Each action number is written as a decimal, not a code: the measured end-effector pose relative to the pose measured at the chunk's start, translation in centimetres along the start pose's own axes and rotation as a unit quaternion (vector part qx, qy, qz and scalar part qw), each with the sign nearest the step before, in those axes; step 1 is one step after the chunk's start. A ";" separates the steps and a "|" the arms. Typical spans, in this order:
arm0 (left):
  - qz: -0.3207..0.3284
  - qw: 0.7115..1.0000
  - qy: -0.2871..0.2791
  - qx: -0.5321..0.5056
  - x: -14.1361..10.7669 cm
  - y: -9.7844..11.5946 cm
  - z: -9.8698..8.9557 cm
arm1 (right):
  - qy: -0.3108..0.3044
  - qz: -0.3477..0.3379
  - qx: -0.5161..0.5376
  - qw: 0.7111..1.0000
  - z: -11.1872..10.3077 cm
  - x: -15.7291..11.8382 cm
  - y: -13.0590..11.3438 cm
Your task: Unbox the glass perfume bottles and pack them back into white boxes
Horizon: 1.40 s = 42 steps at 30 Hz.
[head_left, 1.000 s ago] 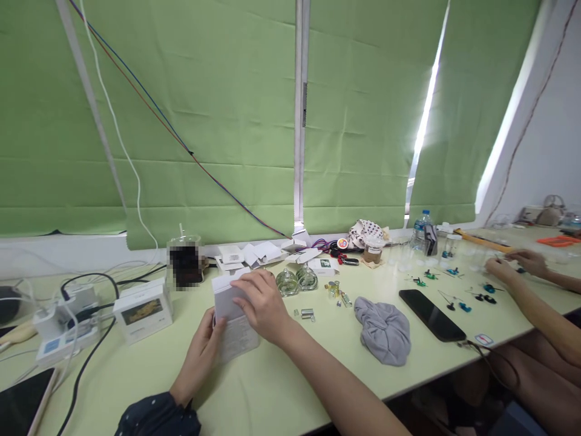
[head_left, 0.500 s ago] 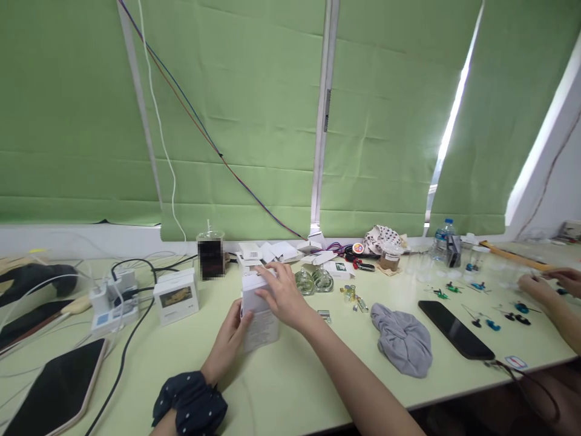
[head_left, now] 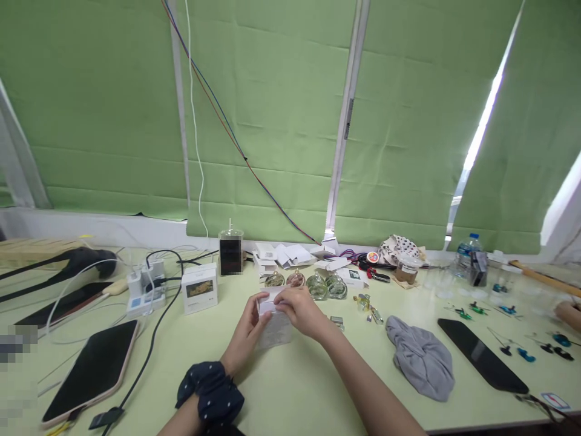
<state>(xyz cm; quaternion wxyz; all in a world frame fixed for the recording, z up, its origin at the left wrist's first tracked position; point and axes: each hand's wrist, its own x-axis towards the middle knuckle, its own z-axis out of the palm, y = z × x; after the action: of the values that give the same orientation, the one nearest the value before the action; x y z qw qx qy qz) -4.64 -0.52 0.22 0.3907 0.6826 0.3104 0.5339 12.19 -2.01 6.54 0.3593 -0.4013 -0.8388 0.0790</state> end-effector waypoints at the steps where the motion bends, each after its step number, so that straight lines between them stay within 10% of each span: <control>1: 0.010 1.000 0.005 0.006 0.0 0.0 -0.1 | 0.002 -0.003 0.009 1.000 0.1 -0.2 0.1; 8: 0.227 0.926 0.061 0.295 -0.1 0.1 -1.5 | 0.038 -0.045 0.050 0.997 0.8 -1.5 1.2; 14: 0.320 0.871 -0.033 0.371 -0.3 1.1 -1.8 | 0.125 -0.063 0.115 0.983 1.8 -3.1 2.4; 23: 0.218 0.931 0.031 0.291 -0.1 1.6 -1.2 | 0.186 0.057 0.230 0.954 -0.3 -4.1 4.1; 28: 0.147 0.962 0.018 0.231 0.0 1.2 -1.0 | 0.077 0.193 0.138 0.968 -3.9 -6.0 9.2; 34: 0.121 0.966 0.029 0.225 0.2 0.9 -0.8 | 0.031 0.238 0.078 0.968 -6.4 -8.7 13.3; 42: 0.181 0.940 0.066 0.283 -0.3 0.0 -0.4 | 0.141 0.286 0.073 0.945 -10.1 -11.2 15.7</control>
<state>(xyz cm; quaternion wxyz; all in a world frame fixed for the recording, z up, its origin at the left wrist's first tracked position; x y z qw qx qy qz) -5.05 -0.71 0.11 0.0567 0.7729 0.3452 0.5295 33.28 -1.35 1.20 0.4644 -0.6037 -0.6218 0.1823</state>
